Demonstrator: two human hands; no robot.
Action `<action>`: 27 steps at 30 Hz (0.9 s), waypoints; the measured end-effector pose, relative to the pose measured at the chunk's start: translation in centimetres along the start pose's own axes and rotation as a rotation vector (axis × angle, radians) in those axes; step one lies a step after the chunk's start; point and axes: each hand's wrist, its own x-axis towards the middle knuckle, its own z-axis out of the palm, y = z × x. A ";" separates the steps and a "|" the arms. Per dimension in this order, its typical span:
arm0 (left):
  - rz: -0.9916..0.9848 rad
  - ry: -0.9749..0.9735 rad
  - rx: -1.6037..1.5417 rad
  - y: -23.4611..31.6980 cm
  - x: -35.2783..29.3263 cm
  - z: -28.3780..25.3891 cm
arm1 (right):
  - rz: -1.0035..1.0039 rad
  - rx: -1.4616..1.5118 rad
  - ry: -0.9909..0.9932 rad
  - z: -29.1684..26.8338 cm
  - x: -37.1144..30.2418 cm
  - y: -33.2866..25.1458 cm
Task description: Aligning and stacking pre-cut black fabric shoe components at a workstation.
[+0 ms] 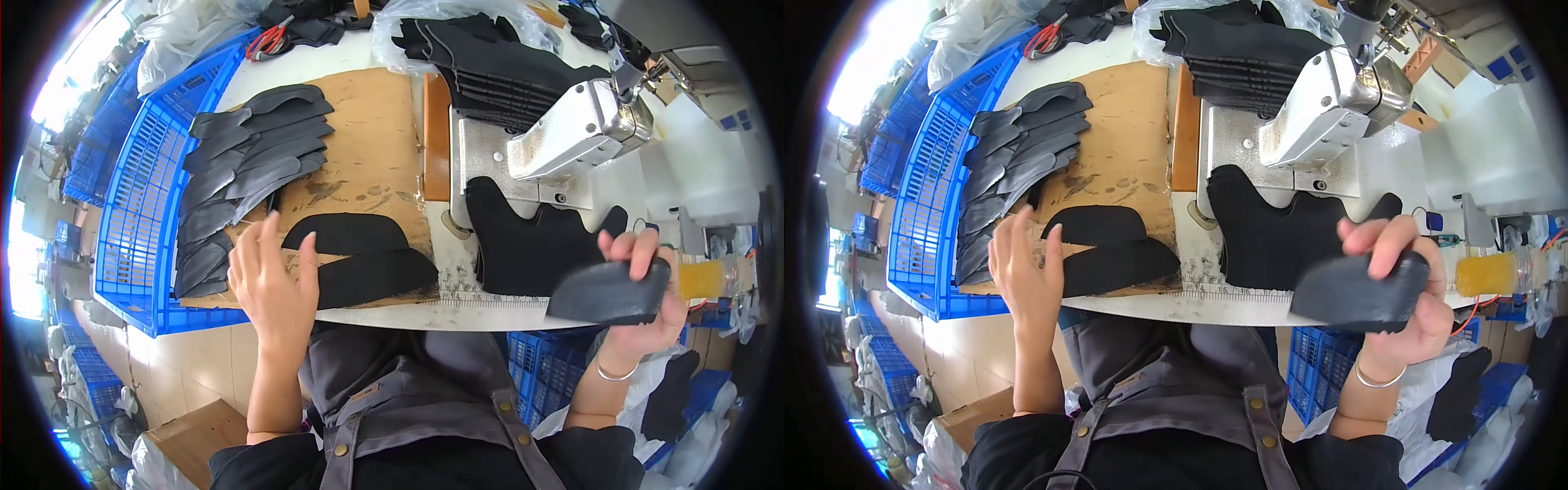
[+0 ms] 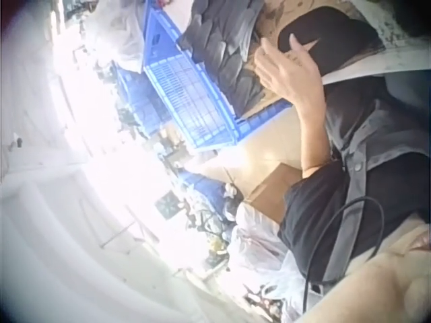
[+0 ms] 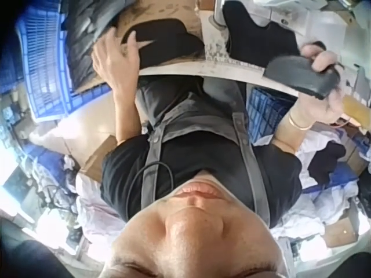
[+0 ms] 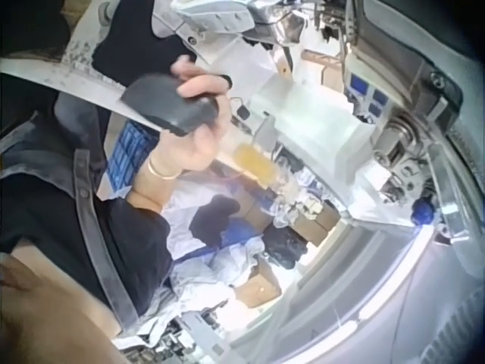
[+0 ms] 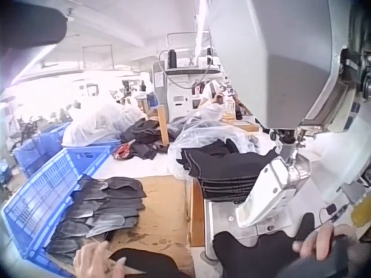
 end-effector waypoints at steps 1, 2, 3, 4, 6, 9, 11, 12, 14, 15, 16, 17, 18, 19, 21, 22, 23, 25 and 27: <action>0.003 0.001 0.002 0.2 0.1 -0.1 | -0.003 0.002 0.001 0.5 0.1 0.4; 0.052 0.094 -0.089 0.7 0.2 -0.2 | 0.087 0.015 -0.008 1.0 0.1 0.3; 0.097 0.185 -0.164 1.2 0.2 -0.7 | 0.180 0.044 -0.021 1.5 -0.1 0.5; 0.239 0.108 -0.346 2.1 0.3 -1.7 | 0.281 -0.038 -0.014 2.5 -0.3 0.8; 0.262 -0.369 -0.966 4.5 0.3 -3.8 | 0.428 -0.266 -0.178 4.3 -0.2 1.3; 0.187 -0.739 -1.241 8.4 0.0 -3.6 | 0.415 -0.492 -0.531 5.4 0.2 2.7; 0.135 -0.732 -1.236 9.0 -0.8 -2.4 | 0.410 -0.503 -0.585 5.0 -0.5 2.3; 0.141 -0.741 -1.245 9.3 -0.9 -2.1 | 0.574 -0.369 -0.393 5.0 -1.2 1.9; 0.110 -0.778 -1.282 10.2 -0.4 -1.5 | 0.800 -0.261 -0.217 3.9 -2.4 1.2; 0.066 -0.746 -1.309 10.7 -0.2 -0.9 | 0.829 -0.224 -0.168 3.5 -2.6 0.7; 0.044 -0.666 -1.294 11.1 0.1 -0.5 | 0.725 -0.380 -0.229 2.5 -2.9 0.9; 0.029 -0.592 -1.279 11.9 0.4 0.0 | 0.617 -0.537 -0.282 1.1 -3.2 0.8; 0.052 -0.554 -1.224 12.2 0.8 0.6 | 0.664 -0.641 -0.288 -0.2 -2.8 0.3; -0.021 -0.641 -1.214 12.7 1.2 0.7 | 0.675 -0.680 -0.201 -1.0 -2.3 -0.1; 0.109 -0.668 -1.142 13.8 2.0 1.5 | 0.911 -0.609 -0.042 -3.1 -1.1 -1.0; 0.105 -0.697 -1.123 14.5 1.9 2.1 | 0.869 -0.660 -0.076 -3.9 -0.4 -1.2; 0.120 -0.710 -1.140 15.2 1.8 2.7 | 0.825 -0.713 -0.109 -4.7 0.1 -1.5; 0.100 -0.754 -1.084 15.9 1.4 4.1 | 0.931 -0.771 -0.116 -5.9 1.0 -1.6; 0.111 -0.749 -1.102 16.6 1.0 4.6 | 1.010 -0.801 -0.122 -6.2 1.3 -1.7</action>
